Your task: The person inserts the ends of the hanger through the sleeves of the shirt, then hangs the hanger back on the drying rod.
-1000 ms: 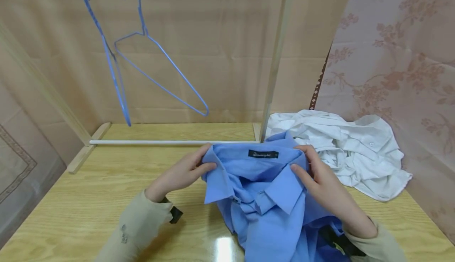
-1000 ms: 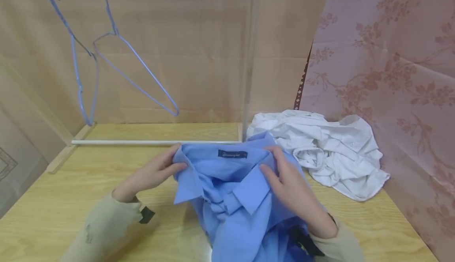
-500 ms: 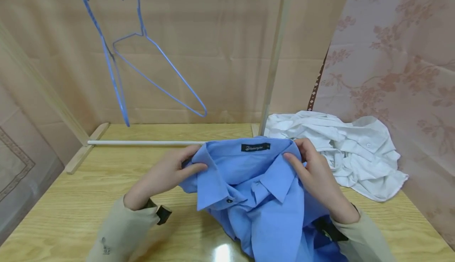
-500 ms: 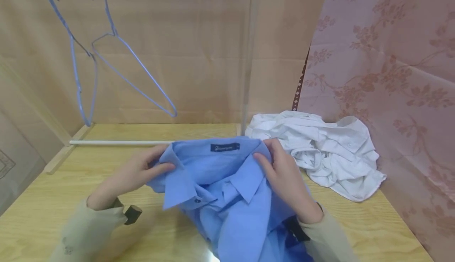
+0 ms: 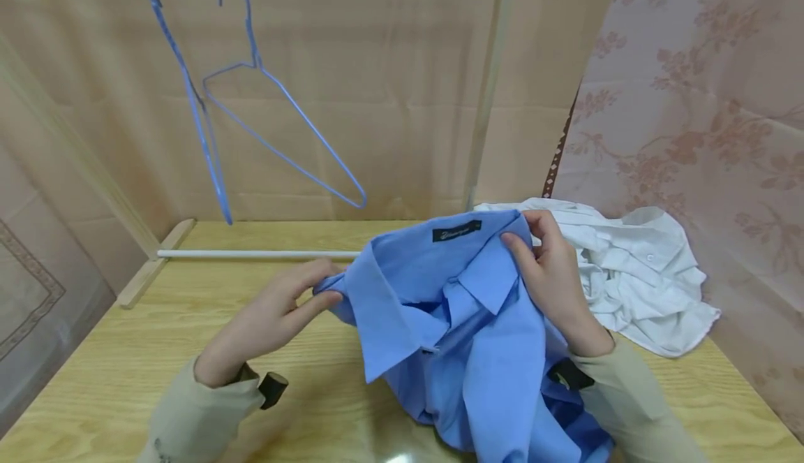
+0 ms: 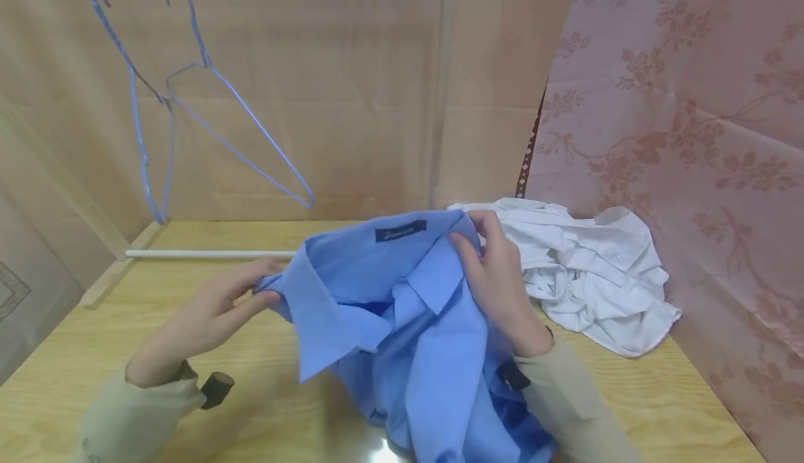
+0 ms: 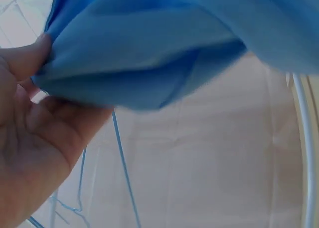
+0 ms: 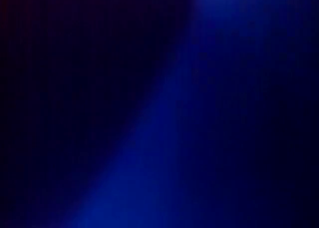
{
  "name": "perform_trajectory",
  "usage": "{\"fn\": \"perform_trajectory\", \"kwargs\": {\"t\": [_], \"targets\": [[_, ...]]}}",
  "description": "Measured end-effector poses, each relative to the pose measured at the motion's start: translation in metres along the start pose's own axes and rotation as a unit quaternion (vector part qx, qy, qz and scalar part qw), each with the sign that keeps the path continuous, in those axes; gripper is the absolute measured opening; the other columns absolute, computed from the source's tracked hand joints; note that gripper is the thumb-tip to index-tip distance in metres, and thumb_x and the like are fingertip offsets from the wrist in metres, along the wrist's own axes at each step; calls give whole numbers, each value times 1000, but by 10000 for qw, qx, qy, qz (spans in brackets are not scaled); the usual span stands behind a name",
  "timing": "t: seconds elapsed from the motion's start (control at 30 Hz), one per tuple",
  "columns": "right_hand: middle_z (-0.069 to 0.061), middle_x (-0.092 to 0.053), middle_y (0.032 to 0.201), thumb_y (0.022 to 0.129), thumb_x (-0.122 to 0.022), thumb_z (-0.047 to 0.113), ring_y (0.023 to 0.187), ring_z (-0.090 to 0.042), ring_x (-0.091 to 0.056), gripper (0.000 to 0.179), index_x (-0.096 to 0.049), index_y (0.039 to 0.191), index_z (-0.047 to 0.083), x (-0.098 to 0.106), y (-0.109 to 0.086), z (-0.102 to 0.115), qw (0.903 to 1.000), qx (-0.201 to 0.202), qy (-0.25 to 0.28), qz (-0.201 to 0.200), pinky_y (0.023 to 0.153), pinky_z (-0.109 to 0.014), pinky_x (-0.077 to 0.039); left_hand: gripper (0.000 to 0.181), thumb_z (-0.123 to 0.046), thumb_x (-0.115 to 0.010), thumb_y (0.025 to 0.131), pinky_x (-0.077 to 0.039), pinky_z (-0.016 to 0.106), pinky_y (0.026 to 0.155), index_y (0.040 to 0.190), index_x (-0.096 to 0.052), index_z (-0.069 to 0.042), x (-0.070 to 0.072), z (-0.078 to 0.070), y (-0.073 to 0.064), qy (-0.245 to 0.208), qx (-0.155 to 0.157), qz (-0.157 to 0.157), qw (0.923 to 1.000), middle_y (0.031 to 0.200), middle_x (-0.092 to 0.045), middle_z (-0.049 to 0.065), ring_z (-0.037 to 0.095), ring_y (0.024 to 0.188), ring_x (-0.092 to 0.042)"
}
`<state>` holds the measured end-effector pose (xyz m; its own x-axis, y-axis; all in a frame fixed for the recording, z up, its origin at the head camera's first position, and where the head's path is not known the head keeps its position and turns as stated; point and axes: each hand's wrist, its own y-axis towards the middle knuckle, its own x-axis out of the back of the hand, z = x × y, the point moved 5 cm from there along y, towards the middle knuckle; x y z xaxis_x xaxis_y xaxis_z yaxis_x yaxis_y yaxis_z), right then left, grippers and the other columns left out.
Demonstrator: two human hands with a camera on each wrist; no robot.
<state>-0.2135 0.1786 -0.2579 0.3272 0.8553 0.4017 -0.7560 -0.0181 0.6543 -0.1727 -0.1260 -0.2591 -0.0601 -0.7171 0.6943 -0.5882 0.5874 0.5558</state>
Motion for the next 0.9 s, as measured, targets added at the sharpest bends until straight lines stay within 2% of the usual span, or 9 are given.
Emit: {"fn": "perform_trajectory", "kwargs": {"t": [0.1,0.17,0.37,0.43,0.6,0.67,0.73,0.8,0.9], "targets": [[-14,-61,96,88,-56,5,71,3,-57,22,-49,108,-3,0,3,2,10000,74,5,-12,58,-10,-47,13,-7,-54,90,-37,18,53,86,-52,-19,0,-1,-1,174,153,-90,9997,69,-44,-11,0,60,-41],[-14,-62,97,88,-57,6,74,4,-57,23,-50,108,-3,1,5,3,9999,104,4,-27,61,-9,-47,13,-8,-53,90,-34,17,50,84,-51,-18,1,0,-2,342,233,-250,9988,67,-40,-12,-1,57,-37],[-13,-63,98,87,-60,7,77,6,-59,24,-53,108,-2,1,9,8,9991,368,114,-189,61,-11,-48,7,-7,-58,88,-38,17,55,90,-60,-13,17,1,-5,487,362,-1222,9907,75,-57,-6,2,63,-47],[-13,-64,98,87,-60,7,73,7,-60,24,-53,109,-2,1,10,12,9985,494,138,-196,59,-11,-48,10,-2,-59,85,-37,17,52,88,-61,-12,23,-1,-6,367,375,-1518,9870,74,-58,-4,3,60,-47],[-12,-64,99,87,-60,7,69,7,-60,26,-53,110,-1,1,11,19,9975,673,150,-136,58,-12,-48,15,4,-61,82,-34,17,46,85,-64,-10,33,-7,-8,158,417,-1918,9804,71,-58,-3,3,54,-46],[-12,-64,99,87,-60,6,71,7,-60,25,-54,109,-2,1,11,18,9979,616,172,-125,60,-12,-48,11,0,-62,83,-35,16,47,85,-64,-11,33,-6,-8,338,558,-1810,9813,72,-59,-4,3,54,-46],[-13,-64,99,86,-60,6,73,7,-60,24,-54,109,-2,1,9,15,9984,505,210,-144,63,-11,-48,7,-8,-62,85,-37,17,50,87,-64,-14,29,-1,-7,609,819,-1473,9838,74,-61,-6,3,56,-48],[-13,-65,98,86,-60,6,73,7,-60,23,-56,108,-2,1,7,9,9989,346,273,-179,63,-10,-47,6,-18,-59,88,-41,19,56,91,-65,-19,23,8,-5,927,1184,-942,9841,79,-63,-9,3,62,-52],[-13,-65,98,86,-60,7,74,6,-60,23,-57,107,-1,-1,1,-1,9992,110,322,-211,64,-10,-47,10,-27,-55,91,-44,26,63,96,-63,-23,11,22,-4,1194,1747,-48,9773,84,-64,-8,6,70,-55]]}}
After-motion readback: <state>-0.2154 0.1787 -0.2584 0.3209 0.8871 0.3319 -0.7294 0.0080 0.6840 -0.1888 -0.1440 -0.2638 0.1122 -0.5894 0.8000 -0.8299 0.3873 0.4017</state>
